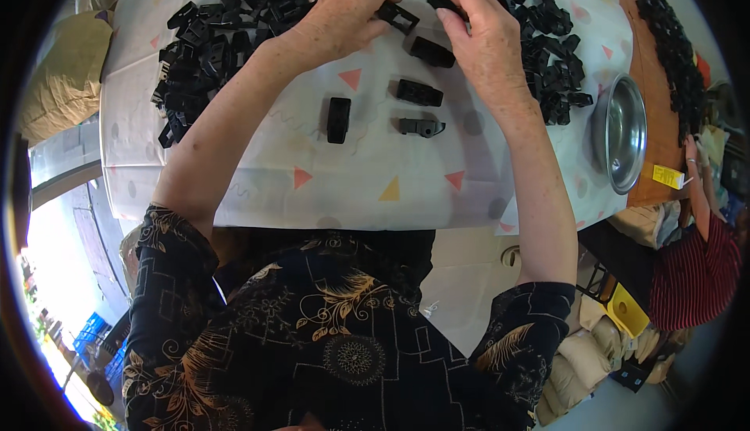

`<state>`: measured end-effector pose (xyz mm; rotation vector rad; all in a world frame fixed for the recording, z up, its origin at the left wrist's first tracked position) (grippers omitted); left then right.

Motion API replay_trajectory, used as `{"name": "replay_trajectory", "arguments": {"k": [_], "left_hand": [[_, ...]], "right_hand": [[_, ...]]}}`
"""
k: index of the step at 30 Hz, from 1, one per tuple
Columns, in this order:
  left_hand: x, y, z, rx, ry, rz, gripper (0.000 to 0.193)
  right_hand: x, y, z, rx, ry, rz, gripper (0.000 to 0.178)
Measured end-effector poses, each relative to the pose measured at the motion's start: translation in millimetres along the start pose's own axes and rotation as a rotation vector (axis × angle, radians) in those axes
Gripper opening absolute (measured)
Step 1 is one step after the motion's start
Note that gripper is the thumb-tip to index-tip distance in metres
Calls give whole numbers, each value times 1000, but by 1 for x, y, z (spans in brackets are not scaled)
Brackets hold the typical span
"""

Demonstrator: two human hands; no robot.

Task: Sorting and arranging small black plastic components on a table.

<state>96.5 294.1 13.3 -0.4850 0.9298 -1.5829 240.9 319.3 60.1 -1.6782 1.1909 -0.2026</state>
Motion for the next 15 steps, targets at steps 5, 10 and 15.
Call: {"name": "replay_trajectory", "arguments": {"k": [5,10,15], "left_hand": [[-3,4,1,-10,24,-42,33],[-2,4,4,27,-18,-11,32],[4,8,5,157,-200,-109,43]], "right_hand": [[-2,17,-31,7,-174,-108,25],[-5,10,-20,107,-150,24,27],[1,-4,6,74,-22,48,26]]}}
Point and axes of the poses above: each hand's wrist, its own x-axis away from the middle knuckle, its own y-axis out of the palm, z = x × y, the point moved 9 cm from there along -x, towards the middle knuckle, and after that the axes turned 9 degrees about x, right-handed, at the moved point
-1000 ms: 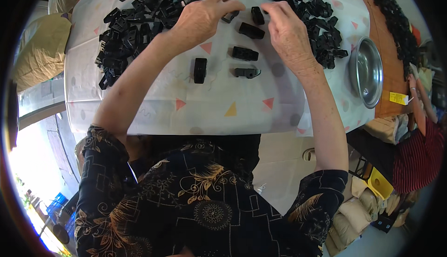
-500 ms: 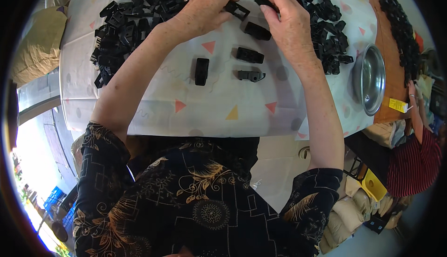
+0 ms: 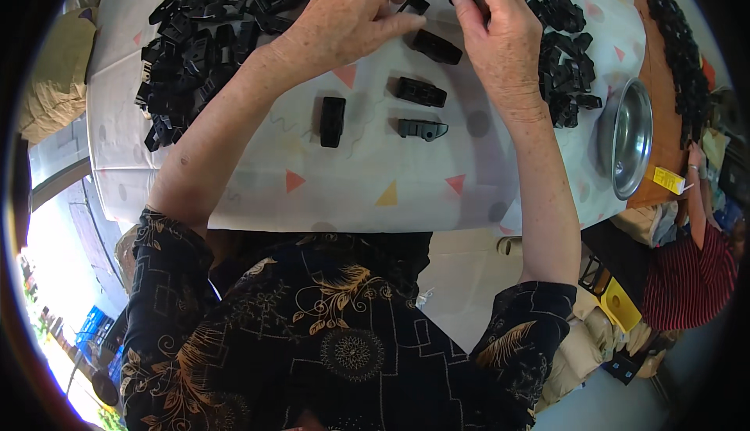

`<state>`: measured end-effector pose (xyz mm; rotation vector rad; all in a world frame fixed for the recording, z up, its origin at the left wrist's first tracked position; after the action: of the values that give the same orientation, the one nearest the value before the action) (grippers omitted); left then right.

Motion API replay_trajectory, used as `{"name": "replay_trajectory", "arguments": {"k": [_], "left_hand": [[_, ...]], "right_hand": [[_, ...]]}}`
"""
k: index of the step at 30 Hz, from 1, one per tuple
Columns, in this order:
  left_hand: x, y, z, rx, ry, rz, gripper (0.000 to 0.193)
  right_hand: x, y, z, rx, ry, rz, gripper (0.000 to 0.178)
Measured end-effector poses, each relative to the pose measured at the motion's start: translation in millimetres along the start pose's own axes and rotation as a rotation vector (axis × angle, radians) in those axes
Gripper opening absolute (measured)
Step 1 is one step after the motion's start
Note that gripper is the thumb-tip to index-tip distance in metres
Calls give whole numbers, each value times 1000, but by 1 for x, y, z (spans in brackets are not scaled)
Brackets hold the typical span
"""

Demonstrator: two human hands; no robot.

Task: Sorting and arranging small black plastic components on a table.

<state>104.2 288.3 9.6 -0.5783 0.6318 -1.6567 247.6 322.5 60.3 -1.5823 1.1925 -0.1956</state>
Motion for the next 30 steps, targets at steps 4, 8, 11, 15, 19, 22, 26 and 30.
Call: {"name": "replay_trajectory", "arguments": {"k": [4,8,11,15,19,22,26,30], "left_hand": [[-5,-5,27,-116,129,-121,44],[-5,2,34,-197,413,-147,38],[9,-15,59,-464,436,137,31],[-25,2,15,-212,293,-15,28],[-32,5,6,-189,206,-22,28],[-32,3,1,-162,223,-8,27],[-31,-2,5,-93,240,-8,26],[-32,-1,1,-96,266,17,25]], "right_hand": [[8,-2,24,-33,118,-15,28],[8,-4,21,-135,129,-25,28],[12,-7,18,-129,103,-32,27],[5,0,-13,-23,-42,-91,26],[4,11,-22,5,-147,-81,24],[2,13,-30,-15,-160,-119,23],[5,15,-30,37,-246,-74,22],[2,16,-32,34,-273,-94,22]]}}
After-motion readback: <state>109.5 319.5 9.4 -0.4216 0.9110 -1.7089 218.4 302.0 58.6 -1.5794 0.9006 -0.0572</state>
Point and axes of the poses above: each hand's wrist, its own x-axis away from the middle knuckle, its own y-axis out of the palm, z = x × y, the point moved 9 cm from there along -x, towards the middle knuckle, and after that the axes turned 9 degrees about x, right-handed, at the moved point
